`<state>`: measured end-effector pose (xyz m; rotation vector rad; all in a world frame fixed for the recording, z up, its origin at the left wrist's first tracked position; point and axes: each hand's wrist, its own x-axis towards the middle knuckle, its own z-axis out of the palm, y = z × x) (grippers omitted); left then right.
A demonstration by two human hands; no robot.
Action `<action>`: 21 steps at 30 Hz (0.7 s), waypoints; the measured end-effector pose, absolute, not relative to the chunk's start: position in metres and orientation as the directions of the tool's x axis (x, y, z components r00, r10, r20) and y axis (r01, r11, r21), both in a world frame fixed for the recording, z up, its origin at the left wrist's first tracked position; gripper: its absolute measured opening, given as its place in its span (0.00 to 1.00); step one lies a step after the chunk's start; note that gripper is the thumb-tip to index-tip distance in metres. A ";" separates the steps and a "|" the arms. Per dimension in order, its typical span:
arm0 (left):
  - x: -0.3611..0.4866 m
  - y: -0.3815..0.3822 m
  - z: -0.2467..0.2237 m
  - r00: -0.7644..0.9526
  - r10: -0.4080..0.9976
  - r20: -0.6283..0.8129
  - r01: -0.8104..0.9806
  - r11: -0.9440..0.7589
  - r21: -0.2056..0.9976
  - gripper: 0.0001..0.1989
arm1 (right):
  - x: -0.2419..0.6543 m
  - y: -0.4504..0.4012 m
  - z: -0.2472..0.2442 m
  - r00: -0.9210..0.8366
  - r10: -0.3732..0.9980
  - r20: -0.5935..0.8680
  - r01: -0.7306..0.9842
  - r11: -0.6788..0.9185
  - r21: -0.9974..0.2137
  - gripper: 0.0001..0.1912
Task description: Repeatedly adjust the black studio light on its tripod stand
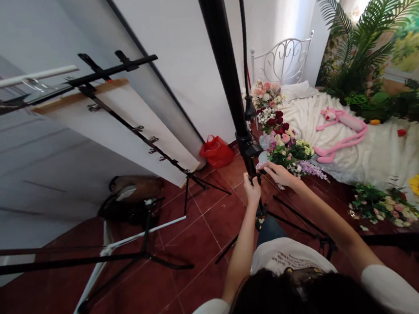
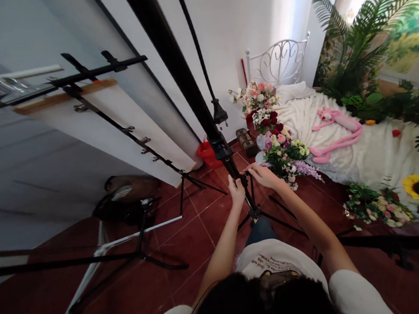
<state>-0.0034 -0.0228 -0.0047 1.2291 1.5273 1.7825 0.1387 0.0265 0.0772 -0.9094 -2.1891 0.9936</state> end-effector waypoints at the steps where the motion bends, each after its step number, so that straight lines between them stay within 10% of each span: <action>1: -0.004 -0.023 -0.005 -0.474 0.822 0.317 0.195 -0.253 0.948 0.25 | 0.138 0.026 0.074 -0.608 0.763 0.218 0.348 0.503 -0.791 0.14; 14: -0.007 -0.018 -0.015 -0.454 0.819 0.351 0.212 -0.284 0.935 0.24 | 0.118 0.034 0.034 -0.475 0.821 0.317 0.177 0.442 -0.880 0.12; 21: -0.006 -0.018 -0.015 -0.449 0.821 0.353 0.226 -0.278 0.934 0.24 | 0.100 0.045 0.039 -0.347 0.930 0.121 0.425 0.272 -0.864 0.10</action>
